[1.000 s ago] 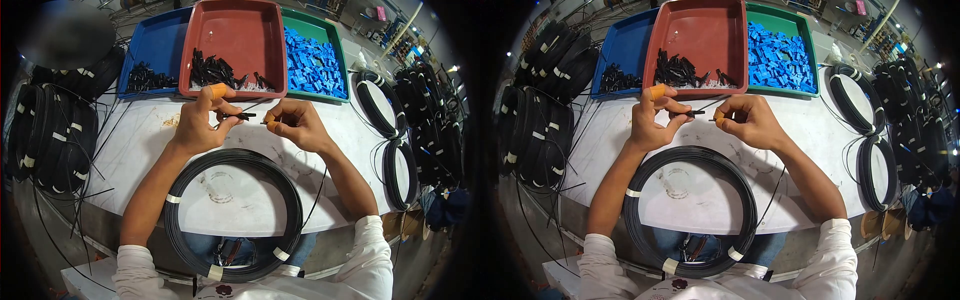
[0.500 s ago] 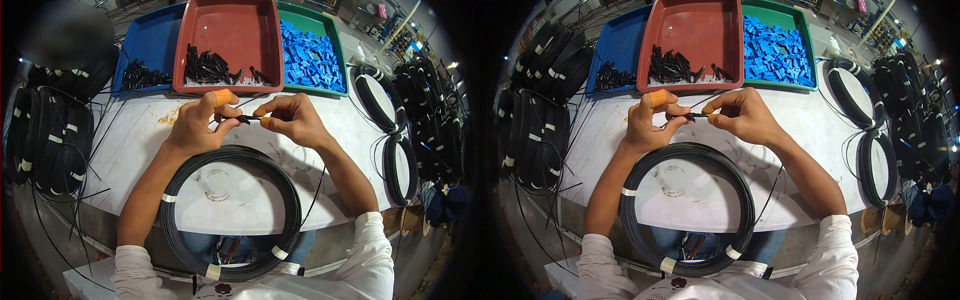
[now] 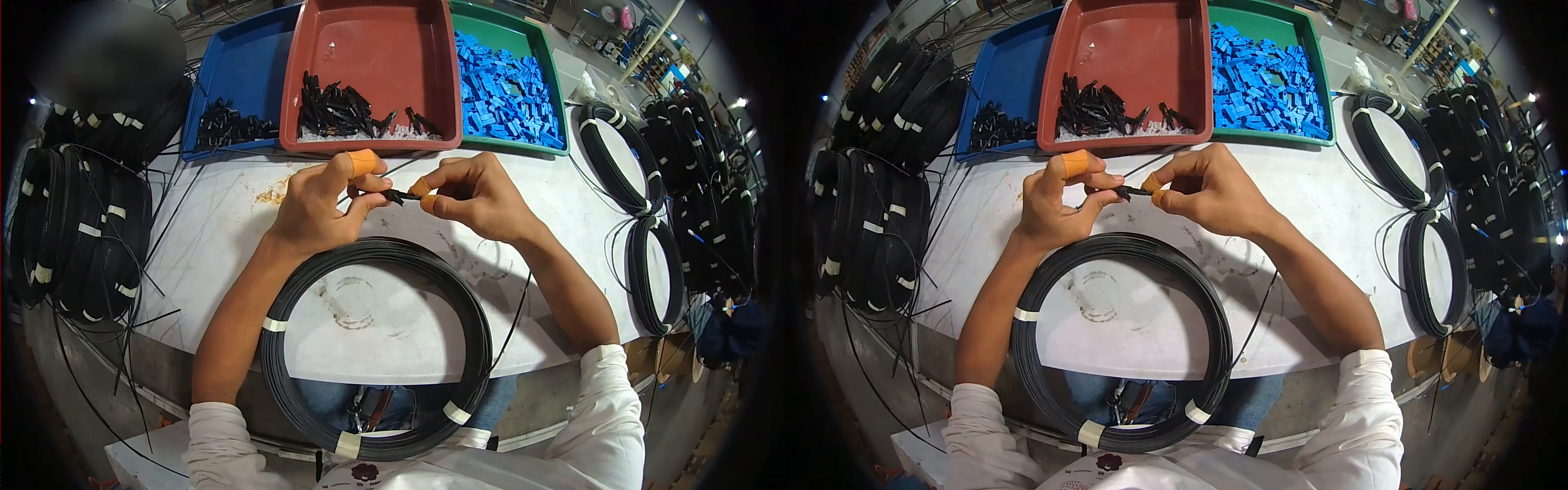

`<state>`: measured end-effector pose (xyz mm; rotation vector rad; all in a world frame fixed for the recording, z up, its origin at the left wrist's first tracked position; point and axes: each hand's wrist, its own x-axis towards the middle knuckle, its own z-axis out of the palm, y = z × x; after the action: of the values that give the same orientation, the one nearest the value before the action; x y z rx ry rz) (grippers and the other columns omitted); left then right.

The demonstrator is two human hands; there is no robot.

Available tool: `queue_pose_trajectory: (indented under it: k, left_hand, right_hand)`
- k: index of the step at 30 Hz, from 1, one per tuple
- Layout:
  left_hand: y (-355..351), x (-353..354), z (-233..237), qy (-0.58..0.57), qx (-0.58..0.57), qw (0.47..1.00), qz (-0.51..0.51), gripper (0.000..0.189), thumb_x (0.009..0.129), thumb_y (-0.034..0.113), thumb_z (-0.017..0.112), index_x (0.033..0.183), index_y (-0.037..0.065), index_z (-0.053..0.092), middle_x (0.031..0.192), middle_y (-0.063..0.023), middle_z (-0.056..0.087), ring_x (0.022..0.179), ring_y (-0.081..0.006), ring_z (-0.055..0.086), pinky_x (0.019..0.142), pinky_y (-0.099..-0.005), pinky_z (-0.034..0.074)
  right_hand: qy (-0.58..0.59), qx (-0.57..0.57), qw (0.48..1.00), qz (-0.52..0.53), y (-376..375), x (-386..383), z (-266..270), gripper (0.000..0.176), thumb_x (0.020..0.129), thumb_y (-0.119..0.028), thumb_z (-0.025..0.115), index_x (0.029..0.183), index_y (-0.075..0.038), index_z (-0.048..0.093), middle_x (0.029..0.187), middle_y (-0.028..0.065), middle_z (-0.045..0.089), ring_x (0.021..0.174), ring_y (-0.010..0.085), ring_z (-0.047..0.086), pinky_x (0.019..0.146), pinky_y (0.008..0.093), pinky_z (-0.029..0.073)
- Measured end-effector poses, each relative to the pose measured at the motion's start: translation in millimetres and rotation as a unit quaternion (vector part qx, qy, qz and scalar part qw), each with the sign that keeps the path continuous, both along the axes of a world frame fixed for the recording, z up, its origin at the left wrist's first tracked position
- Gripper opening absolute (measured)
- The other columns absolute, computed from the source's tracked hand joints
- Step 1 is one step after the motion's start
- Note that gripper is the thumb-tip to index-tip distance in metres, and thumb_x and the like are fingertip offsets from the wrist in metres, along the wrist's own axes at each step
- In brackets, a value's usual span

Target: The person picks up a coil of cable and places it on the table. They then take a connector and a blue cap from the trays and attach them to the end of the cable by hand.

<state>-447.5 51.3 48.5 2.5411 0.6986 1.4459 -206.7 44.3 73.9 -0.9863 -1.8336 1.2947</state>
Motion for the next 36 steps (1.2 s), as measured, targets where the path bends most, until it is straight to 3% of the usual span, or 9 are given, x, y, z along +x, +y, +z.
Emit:
queue_pose_trajectory:
  k: [7, 11, 14, 16, 20, 22, 25, 31, 36]
  left_hand:
    - [5, -2, 6, 0.043, 0.067, 0.996, -0.030, 0.024, 0.067, -0.007, 0.079, 0.089, 0.003, 0.075, 0.089, -0.0094, 0.073, 0.072, -0.0216, 0.070, 0.063, -0.0287, 0.055]
    - [2, -1, 12, 0.055, 0.088, 0.994, -0.030, 0.027, 0.068, -0.006, 0.078, 0.094, 0.003, 0.076, 0.093, -0.0101, 0.073, 0.076, -0.0219, 0.071, 0.064, -0.0279, 0.055]
    - [-3, 1, 15, 0.030, 0.028, 0.998, -0.043, 0.025, 0.070, -0.004, 0.079, 0.094, 0.003, 0.076, 0.092, -0.0099, 0.073, 0.077, -0.0210, 0.071, 0.065, -0.0272, 0.055]
    - [-6, 1, 14, 0.022, -0.123, 0.992, -0.015, 0.026, 0.075, -0.001, 0.079, 0.101, 0.000, 0.074, 0.093, -0.0100, 0.073, 0.080, -0.0179, 0.071, 0.067, -0.0269, 0.055]
    - [-3, 5, 8, -0.041, -0.252, 0.966, -0.038, 0.037, 0.079, 0.001, 0.078, 0.113, -0.001, 0.066, 0.095, -0.0102, 0.074, 0.081, -0.0136, 0.069, 0.070, -0.0266, 0.053]
    - [-2, 5, 7, -0.105, -0.365, 0.921, -0.085, 0.047, 0.079, -0.001, 0.076, 0.120, 0.001, 0.053, 0.094, -0.0103, 0.073, 0.084, -0.0109, 0.067, 0.076, -0.0261, 0.051]
    - [0, 5, 8, -0.123, -0.379, 0.912, -0.095, 0.046, 0.077, 0.001, 0.076, 0.113, 0.002, 0.046, 0.086, -0.0095, 0.074, 0.081, -0.0101, 0.068, 0.078, -0.0262, 0.055]
    - [4, 8, 2, -0.129, -0.336, 0.927, -0.104, 0.047, 0.078, -0.005, 0.073, 0.108, 0.008, 0.039, 0.090, -0.0106, 0.070, 0.092, -0.0108, 0.065, 0.086, -0.0265, 0.049]
    - [1, 8, 3, -0.145, -0.330, 0.929, -0.082, 0.045, 0.077, -0.004, 0.073, 0.103, 0.008, 0.038, 0.087, -0.0102, 0.072, 0.088, -0.0098, 0.065, 0.086, -0.0277, 0.051]
  right_hand:
    - [-0.012, 0.003, 1.000, -0.012, -1, 0, 1, 0.015, 0.082, -0.001, 0.068, 0.095, 0.007, 0.073, 0.077, 0.0053, 0.069, 0.068, 0.0061, 0.060, 0.063, 0.0223, 0.050]
    - [0.030, 0.020, 0.999, -0.025, -4, -4, 0, 0.017, 0.082, -0.001, 0.068, 0.096, 0.007, 0.072, 0.075, 0.0043, 0.069, 0.064, 0.0047, 0.058, 0.059, 0.0217, 0.047]
    - [0.010, 0.012, 0.999, -0.035, -6, -5, -3, 0.018, 0.082, -0.002, 0.068, 0.097, 0.007, 0.072, 0.076, 0.0038, 0.068, 0.062, 0.0038, 0.056, 0.056, 0.0218, 0.045]
    - [0.017, 0.034, 0.999, -0.039, -6, -7, -5, 0.018, 0.082, -0.002, 0.069, 0.098, 0.007, 0.072, 0.076, 0.0040, 0.069, 0.061, 0.0035, 0.055, 0.055, 0.0216, 0.045]
    - [-0.009, 0.037, 0.998, -0.047, -10, -8, 1, 0.018, 0.083, -0.002, 0.069, 0.099, 0.006, 0.073, 0.077, 0.0053, 0.068, 0.061, 0.0053, 0.056, 0.056, 0.0230, 0.046]
    - [-0.067, 0.100, 0.991, -0.052, -15, -10, 6, 0.018, 0.083, -0.002, 0.069, 0.099, 0.004, 0.073, 0.080, 0.0075, 0.067, 0.063, 0.0092, 0.060, 0.058, 0.0253, 0.048]
    - [-0.096, 0.139, 0.984, -0.058, -18, -13, 9, 0.018, 0.083, -0.003, 0.069, 0.100, 0.002, 0.074, 0.085, 0.0098, 0.066, 0.067, 0.0139, 0.064, 0.061, 0.0282, 0.051]
    - [-0.113, 0.198, 0.971, -0.066, -20, -14, 12, 0.017, 0.083, -0.003, 0.070, 0.099, 0.002, 0.073, 0.086, 0.0116, 0.068, 0.069, 0.0163, 0.067, 0.064, 0.0316, 0.054]
    - [-0.098, 0.190, 0.976, -0.050, -17, -6, 15, 0.023, 0.080, 0.004, 0.072, 0.103, 0.002, 0.069, 0.088, 0.0129, 0.069, 0.078, 0.0184, 0.070, 0.071, 0.0326, 0.056]
